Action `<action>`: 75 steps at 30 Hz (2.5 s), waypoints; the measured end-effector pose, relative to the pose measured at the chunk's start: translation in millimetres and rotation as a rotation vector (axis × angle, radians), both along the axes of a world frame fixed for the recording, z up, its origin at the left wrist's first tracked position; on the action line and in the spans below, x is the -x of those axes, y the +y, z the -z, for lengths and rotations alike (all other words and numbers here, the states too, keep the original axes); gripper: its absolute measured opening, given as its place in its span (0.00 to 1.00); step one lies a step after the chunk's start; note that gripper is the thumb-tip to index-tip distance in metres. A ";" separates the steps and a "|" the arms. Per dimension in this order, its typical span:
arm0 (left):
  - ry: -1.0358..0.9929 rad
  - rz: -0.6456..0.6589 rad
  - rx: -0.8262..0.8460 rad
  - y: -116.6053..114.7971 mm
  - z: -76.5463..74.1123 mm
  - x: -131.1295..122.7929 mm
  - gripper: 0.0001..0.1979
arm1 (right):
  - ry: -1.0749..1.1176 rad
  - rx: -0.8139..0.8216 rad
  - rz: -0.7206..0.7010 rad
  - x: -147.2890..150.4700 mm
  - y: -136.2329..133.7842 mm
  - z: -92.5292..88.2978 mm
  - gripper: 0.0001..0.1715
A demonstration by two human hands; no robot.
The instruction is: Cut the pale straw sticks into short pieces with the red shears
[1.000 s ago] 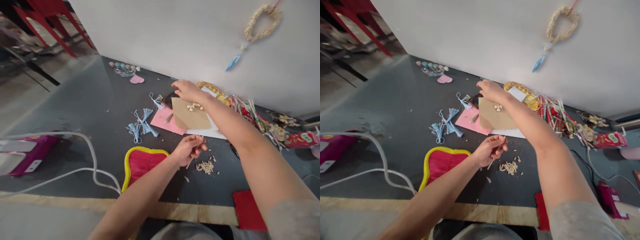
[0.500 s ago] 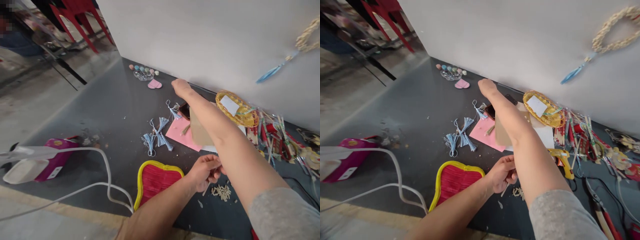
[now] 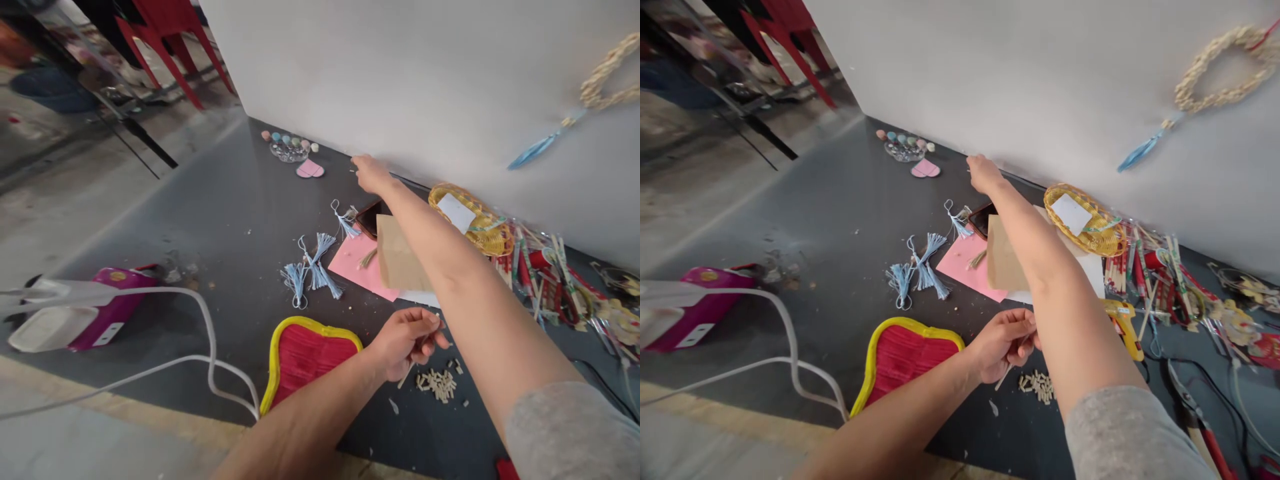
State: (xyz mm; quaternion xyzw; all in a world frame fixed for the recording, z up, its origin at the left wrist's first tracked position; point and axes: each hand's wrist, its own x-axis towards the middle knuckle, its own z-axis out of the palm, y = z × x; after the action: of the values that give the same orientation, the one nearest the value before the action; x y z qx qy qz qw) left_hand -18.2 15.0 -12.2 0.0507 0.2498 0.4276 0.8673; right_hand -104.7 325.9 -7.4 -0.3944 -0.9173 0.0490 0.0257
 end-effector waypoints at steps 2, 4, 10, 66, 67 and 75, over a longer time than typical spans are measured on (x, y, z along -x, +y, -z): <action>-0.011 0.007 0.003 -0.6 1.0 -1.4 0.16 | -0.027 0.006 -0.020 6.5 0.4 3.4 0.21; -0.015 0.016 -0.001 -0.9 1.8 -2.3 0.16 | -0.062 0.009 -0.014 12.0 -1.6 5.6 0.19; -0.008 0.013 -0.008 -0.9 0.8 -1.4 0.15 | -0.141 0.008 -0.016 11.8 -16.2 -2.7 0.19; 0.219 -0.161 -0.314 -10.0 -44.0 -21.2 0.06 | 0.145 0.047 -0.605 -230.2 -408.0 -16.1 0.20; 0.195 -0.131 -0.303 -9.1 -38.1 -23.0 0.06 | 0.165 0.072 -0.626 -240.2 -403.7 -23.3 0.21; 0.172 -0.016 -0.229 -7.8 -18.4 -21.4 0.04 | 0.593 -0.032 -0.040 -329.9 -340.3 -26.5 0.17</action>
State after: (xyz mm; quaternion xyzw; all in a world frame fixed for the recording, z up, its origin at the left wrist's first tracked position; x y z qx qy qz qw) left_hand 3.2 7.2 6.2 0.1838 0.2733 0.4541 0.8279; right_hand 225.2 -14.4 19.1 -0.3443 -0.8779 0.1482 0.2979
